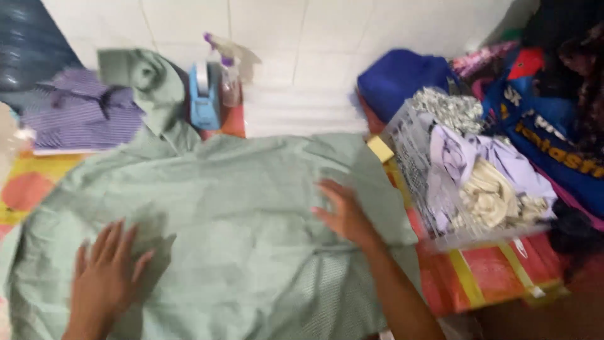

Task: Buttoning and folding a green striped shirt on a table.

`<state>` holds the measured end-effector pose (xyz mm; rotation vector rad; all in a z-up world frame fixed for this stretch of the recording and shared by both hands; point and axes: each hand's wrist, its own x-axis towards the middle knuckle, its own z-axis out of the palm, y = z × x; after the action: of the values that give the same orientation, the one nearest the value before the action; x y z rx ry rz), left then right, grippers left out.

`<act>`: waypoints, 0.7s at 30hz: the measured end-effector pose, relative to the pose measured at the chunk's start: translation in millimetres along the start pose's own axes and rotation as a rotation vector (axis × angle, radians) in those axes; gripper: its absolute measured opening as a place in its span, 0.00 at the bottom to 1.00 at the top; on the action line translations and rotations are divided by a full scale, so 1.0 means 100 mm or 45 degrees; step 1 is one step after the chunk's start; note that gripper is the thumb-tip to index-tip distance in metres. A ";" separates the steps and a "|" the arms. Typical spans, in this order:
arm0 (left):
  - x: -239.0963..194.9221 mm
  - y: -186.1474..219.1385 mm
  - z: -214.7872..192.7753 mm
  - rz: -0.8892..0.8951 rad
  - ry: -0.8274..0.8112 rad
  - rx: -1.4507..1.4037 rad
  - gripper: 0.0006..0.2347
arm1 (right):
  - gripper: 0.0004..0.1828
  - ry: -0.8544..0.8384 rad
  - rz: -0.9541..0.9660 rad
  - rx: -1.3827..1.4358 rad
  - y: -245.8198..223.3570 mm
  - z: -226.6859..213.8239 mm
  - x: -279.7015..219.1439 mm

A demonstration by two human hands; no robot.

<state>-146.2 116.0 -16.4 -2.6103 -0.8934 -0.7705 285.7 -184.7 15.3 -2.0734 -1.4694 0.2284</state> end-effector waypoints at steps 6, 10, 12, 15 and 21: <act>-1.54 -0.73 0.66 -0.031 0.211 0.196 0.31 | 0.28 0.673 0.535 -0.609 0.13 -0.56 -2.08; -1.24 -0.69 0.64 0.633 0.716 -0.241 0.21 | 0.43 0.423 1.406 -0.125 -0.14 -0.31 -2.55; -1.13 -0.58 0.55 0.688 0.790 -0.280 0.19 | 0.34 0.425 1.389 -0.172 -0.06 -0.17 -2.64; -1.18 -0.54 0.48 0.637 0.673 -0.338 0.10 | 0.16 0.663 1.276 0.171 -0.08 -0.16 -2.71; -1.34 -0.73 0.83 0.608 0.735 -0.394 0.12 | 0.11 1.203 0.463 0.246 -0.86 -0.63 -2.80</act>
<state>-249.0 142.2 -153.5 -2.4479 0.0130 -1.4814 139.1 -442.3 61.3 -1.8489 -0.4834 -0.4137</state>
